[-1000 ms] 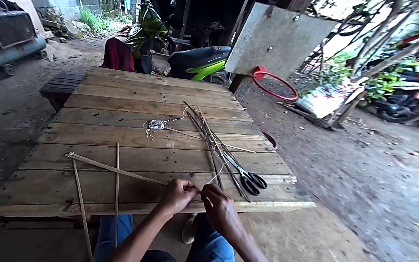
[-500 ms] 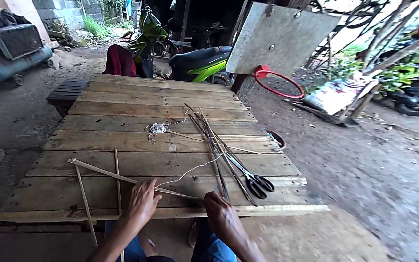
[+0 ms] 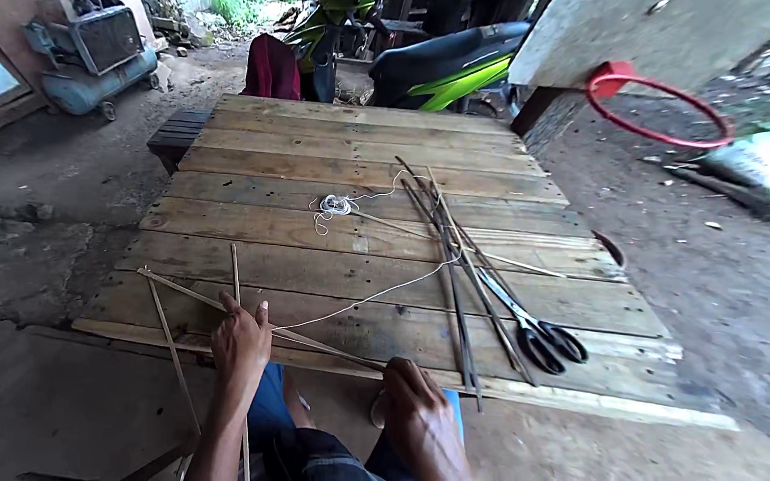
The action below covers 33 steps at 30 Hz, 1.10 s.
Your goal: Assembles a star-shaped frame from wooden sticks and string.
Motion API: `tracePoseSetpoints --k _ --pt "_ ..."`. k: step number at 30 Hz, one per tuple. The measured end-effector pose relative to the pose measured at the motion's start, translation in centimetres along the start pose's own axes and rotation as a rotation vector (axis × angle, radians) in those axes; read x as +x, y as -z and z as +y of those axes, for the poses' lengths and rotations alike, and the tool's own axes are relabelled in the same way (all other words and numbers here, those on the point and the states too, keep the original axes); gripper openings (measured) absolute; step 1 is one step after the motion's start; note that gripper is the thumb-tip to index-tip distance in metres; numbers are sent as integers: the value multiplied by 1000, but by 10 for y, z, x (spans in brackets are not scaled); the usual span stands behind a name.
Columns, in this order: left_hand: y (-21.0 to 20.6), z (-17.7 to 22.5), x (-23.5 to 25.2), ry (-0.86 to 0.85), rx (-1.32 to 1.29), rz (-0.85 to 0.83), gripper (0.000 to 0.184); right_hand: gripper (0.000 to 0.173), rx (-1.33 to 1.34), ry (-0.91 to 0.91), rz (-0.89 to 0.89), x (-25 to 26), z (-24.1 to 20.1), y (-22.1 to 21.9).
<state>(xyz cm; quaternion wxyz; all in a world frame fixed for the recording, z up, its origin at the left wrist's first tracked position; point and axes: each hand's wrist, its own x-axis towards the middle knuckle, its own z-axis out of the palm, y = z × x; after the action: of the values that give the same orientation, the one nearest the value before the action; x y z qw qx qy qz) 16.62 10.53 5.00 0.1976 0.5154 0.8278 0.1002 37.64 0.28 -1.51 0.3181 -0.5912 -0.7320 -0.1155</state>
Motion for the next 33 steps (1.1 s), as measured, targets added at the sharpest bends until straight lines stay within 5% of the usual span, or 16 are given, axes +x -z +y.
tracePoseSetpoints --k 5,12,20,24,29,33 --pt "10 6 4 -8 134 -101 47 18 23 11 9 0 0 0" --pt "-9 34 17 -131 -11 14 28 18 -5 -60 48 -7 17 -1" --pt "-21 62 28 -251 -131 62 27 14 13 -154 66 -16 24 2" --pt "-8 112 31 -443 -96 -42 28 13 -10 -238 61 -15 26 9" --pt "-29 175 39 -639 103 -173 26 8 -63 -363 54 -15 23 12" --pt "-14 177 22 -714 302 -300 41 10 -113 -376 62 -12 21 9"
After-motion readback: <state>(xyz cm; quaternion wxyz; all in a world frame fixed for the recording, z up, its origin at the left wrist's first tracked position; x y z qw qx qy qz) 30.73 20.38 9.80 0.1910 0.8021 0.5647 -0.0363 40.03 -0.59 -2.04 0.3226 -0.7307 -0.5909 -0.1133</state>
